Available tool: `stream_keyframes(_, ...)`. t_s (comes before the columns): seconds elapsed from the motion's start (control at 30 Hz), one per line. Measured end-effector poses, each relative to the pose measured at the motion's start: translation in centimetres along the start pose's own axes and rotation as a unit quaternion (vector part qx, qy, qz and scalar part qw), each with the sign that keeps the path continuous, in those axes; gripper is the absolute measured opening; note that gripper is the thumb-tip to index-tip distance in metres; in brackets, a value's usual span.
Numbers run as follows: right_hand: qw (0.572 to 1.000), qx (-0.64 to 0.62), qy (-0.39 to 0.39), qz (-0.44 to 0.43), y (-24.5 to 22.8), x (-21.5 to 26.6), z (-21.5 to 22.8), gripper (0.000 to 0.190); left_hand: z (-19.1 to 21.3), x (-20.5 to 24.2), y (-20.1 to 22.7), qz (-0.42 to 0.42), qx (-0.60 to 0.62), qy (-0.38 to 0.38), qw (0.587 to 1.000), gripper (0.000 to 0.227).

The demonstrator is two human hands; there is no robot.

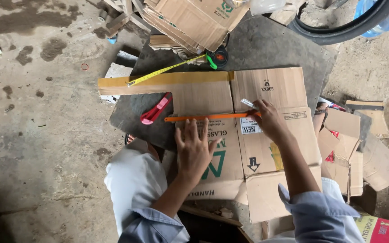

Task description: The person marks a line on a cardboard box using a ruler and a pen, then uses a red utility knife to cut along the marked line. The person continues to cut the cardboard into smaller pieces, separating the flaps and trimming the edges.

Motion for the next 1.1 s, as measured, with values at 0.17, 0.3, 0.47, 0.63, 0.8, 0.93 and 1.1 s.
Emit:
stream_keyframes(0.17, 1.0, 0.017, 0.019, -0.002, -1.9, 2.8, 2.4, 0.019, 3.5, 3.5, -2.9, 0.036, 0.242, 0.09, 0.966, 0.048)
stream_keyframes(0.3, 0.998, -0.014, 0.047, -0.029, -6.3, 10.6, 4.3, 0.023, 5.0, 11.4, -4.6, 0.179, 0.382, 0.139, 0.896, 0.043)
stream_keyframes(0.47, 0.994, -0.097, -0.007, -0.051, -5.4, 17.6, -0.1, 0.011, -1.5, 19.5, -3.8, 0.277, 0.448, -0.072, 0.847, 0.047)
stream_keyframes(0.63, 0.997, -0.058, 0.01, -0.046, -3.9, 19.4, -3.1, 0.012, -3.3, 17.7, -5.2, 0.329, 0.435, -0.077, 0.835, 0.027)
stream_keyframes(0.8, 0.998, 0.027, 0.055, -0.031, -3.7, 18.8, -3.5, 0.016, 1.8, 14.9, -4.9, 0.316, 0.512, -0.054, 0.797, 0.021)
stream_keyframes(0.93, 0.997, 0.044, 0.056, -0.015, -3.6, 18.5, -4.2, 0.017, -0.3, 16.9, -5.1, 0.323, 0.594, -0.108, 0.729, 0.035)
stream_keyframes(1.1, 0.998, 0.046, 0.034, 0.001, -3.7, 19.1, -4.0, 0.015, -1.6, 18.0, -4.4, 0.397, 0.688, -0.206, 0.571, 0.078)
Point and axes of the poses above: each hand's wrist, its own x-axis away from the middle knuckle, its own z-axis out of the back of the hand, y = z × x, the point moved 1 cm from there along -x, towards the middle knuckle, and after that the axes turned 2 degrees about z, right-handed, at the moved point
